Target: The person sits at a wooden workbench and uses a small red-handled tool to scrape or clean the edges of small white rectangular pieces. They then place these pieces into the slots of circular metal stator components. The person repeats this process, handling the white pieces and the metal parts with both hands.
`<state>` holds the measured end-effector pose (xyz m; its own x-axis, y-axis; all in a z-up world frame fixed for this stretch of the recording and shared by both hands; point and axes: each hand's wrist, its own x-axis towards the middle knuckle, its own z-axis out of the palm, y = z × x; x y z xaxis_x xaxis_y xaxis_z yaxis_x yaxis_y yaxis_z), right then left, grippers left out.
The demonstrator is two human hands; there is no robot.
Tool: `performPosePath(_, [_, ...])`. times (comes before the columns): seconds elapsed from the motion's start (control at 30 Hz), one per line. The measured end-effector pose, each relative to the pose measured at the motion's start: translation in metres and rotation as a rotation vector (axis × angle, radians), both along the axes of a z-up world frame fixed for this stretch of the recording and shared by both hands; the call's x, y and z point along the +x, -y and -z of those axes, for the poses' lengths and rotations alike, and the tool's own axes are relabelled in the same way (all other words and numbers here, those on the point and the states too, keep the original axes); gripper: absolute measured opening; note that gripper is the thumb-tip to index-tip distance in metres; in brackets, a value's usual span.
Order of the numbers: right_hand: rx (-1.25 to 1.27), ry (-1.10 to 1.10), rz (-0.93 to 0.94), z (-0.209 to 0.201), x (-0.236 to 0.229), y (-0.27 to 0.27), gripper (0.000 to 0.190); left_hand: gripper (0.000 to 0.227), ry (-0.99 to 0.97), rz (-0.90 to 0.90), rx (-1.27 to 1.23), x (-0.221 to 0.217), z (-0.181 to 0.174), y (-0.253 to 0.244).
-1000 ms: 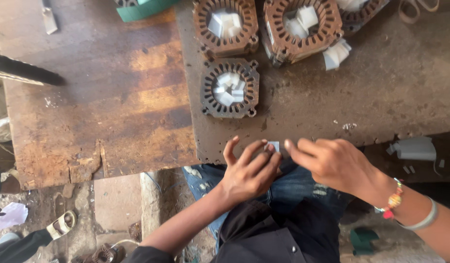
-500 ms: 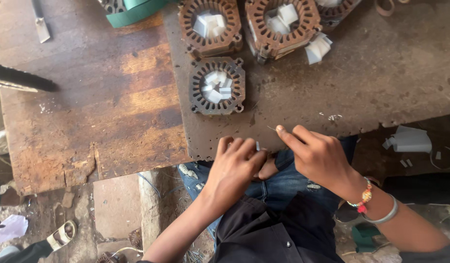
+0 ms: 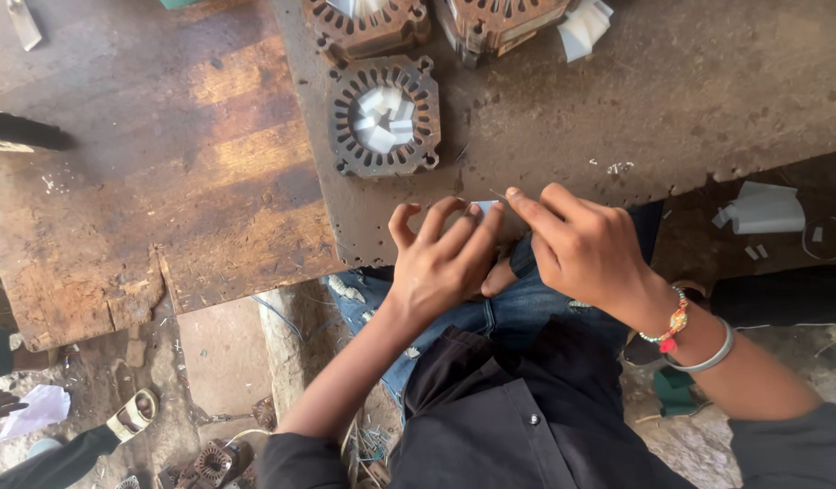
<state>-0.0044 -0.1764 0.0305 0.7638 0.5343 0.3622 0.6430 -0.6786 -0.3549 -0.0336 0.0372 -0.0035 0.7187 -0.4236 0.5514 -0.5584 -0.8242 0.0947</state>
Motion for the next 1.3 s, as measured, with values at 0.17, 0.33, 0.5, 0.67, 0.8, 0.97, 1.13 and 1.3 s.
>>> performPosePath(0.17, [-0.060,0.023,-0.134,0.001,0.006,0.012,0.047,0.049,0.031,0.124,-0.049,0.002,0.005,-0.007])
performPosePath(0.33, [-0.092,-0.033,-0.202,0.005,0.012,0.023,0.054,0.044,-0.033,0.136,-0.002,0.001,0.013,-0.010])
performPosePath(0.5, [-0.169,-0.031,-0.228,0.004,0.014,0.020,0.057,0.040,-0.133,0.090,-0.058,0.002,0.010,-0.010])
performPosePath(0.67, [-0.265,-0.046,-0.223,-0.001,0.016,0.015,0.053,0.040,-0.075,0.098,-0.060,0.000,0.006,-0.012])
performPosePath(0.8, [-0.177,-0.078,-0.141,-0.003,0.013,0.010,0.051,0.040,-0.147,0.086,-0.141,-0.004,0.010,-0.008])
performPosePath(0.97, [-0.123,-0.076,-0.085,-0.004,0.007,0.006,0.049,0.030,-0.061,0.081,-0.165,-0.019,0.023,-0.007])
performPosePath(1.13, [-0.098,-0.071,-0.069,-0.004,0.005,0.005,0.045,0.029,-0.102,-0.118,-0.280,-0.005,0.017,0.010])
performPosePath(1.3, [-0.242,0.045,-0.279,-0.001,0.015,0.013,0.046,0.026,-0.063,-0.077,-0.163,-0.011,0.014,0.008])
